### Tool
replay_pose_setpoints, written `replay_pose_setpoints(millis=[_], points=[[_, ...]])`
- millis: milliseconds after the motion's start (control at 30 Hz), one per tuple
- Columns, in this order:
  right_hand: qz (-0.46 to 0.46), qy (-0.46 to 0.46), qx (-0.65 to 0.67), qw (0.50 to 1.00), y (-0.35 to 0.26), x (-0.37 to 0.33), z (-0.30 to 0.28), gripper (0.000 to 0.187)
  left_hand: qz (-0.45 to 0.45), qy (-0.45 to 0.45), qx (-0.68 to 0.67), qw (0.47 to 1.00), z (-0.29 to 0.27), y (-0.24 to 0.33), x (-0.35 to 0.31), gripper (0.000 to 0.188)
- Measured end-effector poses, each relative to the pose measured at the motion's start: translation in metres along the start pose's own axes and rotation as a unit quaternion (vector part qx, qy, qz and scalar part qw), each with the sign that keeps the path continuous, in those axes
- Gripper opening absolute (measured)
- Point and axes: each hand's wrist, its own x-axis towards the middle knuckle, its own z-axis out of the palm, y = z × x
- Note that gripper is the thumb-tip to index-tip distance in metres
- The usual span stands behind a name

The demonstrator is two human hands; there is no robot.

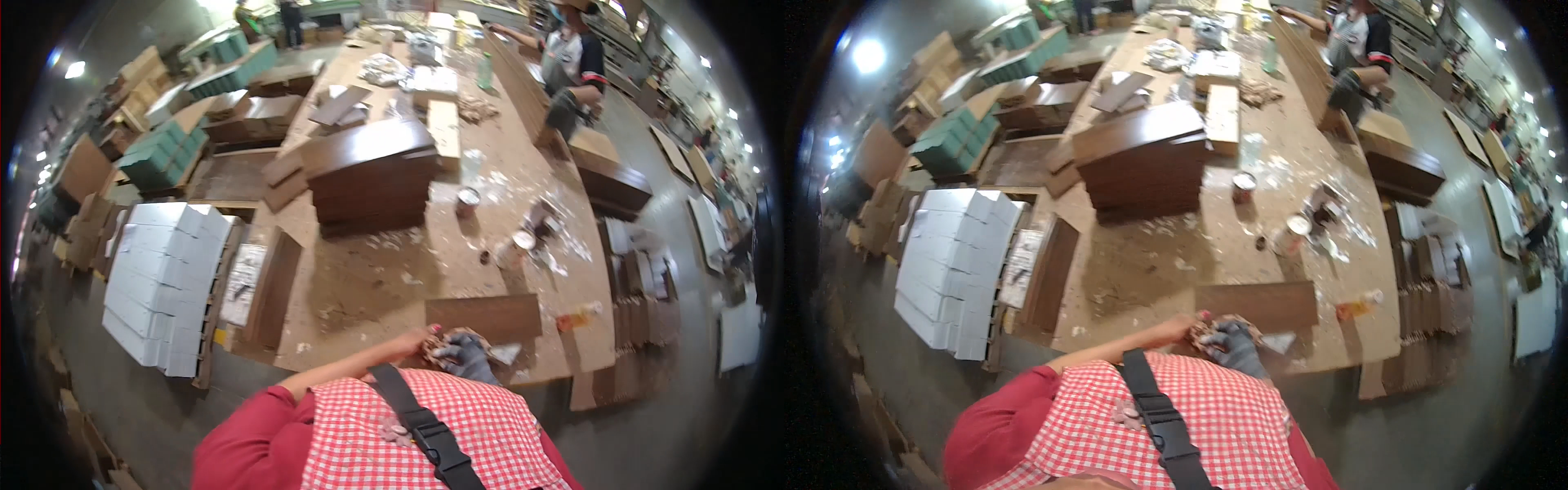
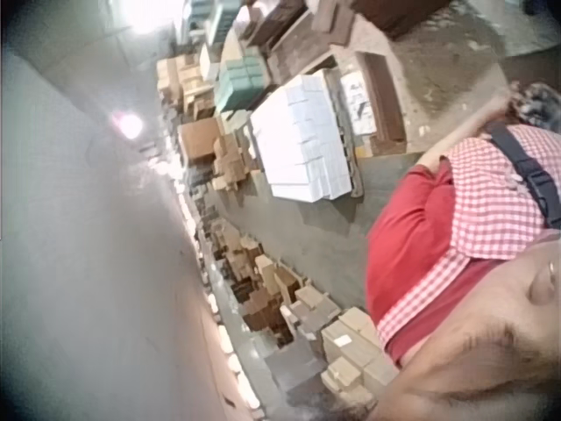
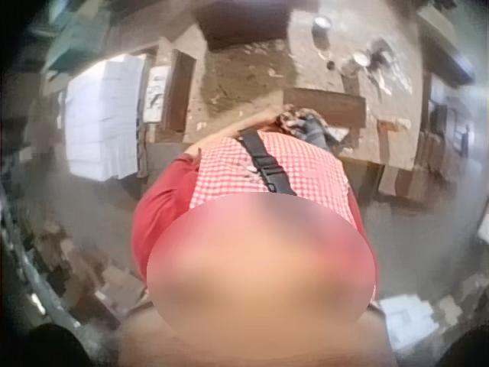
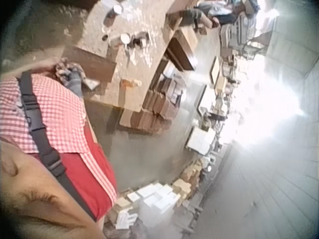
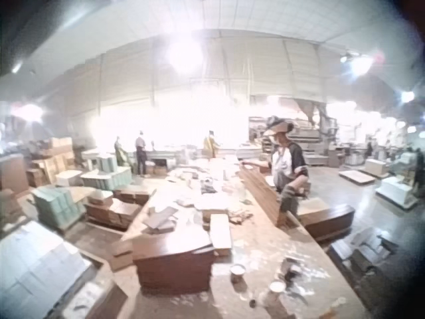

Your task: The person stains and polishes wooden boards by wiping their surfaces and edges with a cloth.

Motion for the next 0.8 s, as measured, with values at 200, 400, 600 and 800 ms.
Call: replay_pose_setpoints(millis=[200,400,600,800], points=[[-0.44,-0.028,-0.6,0.668,-0.009,0.016,-0.03,0.021,-0.065,0.032,0.081,0.994,-0.026,0.016,-0.006,0.062],[-0.517,0.139,-0.44,0.721,-0.062,-0.017,-0.117,0.021,-0.042,0.034,0.136,0.989,-0.016,0.025,-0.001,0.062],[-0.475,0.237,-0.351,0.771,-0.104,-0.044,-0.19,0.023,0.002,0.092,0.068,0.993,-0.054,-0.003,-0.016,0.047],[-0.485,0.208,-0.121,0.841,-0.118,-0.051,-0.177,0.026,0.247,0.315,0.522,0.753,-0.026,0.037,-0.036,0.031]])
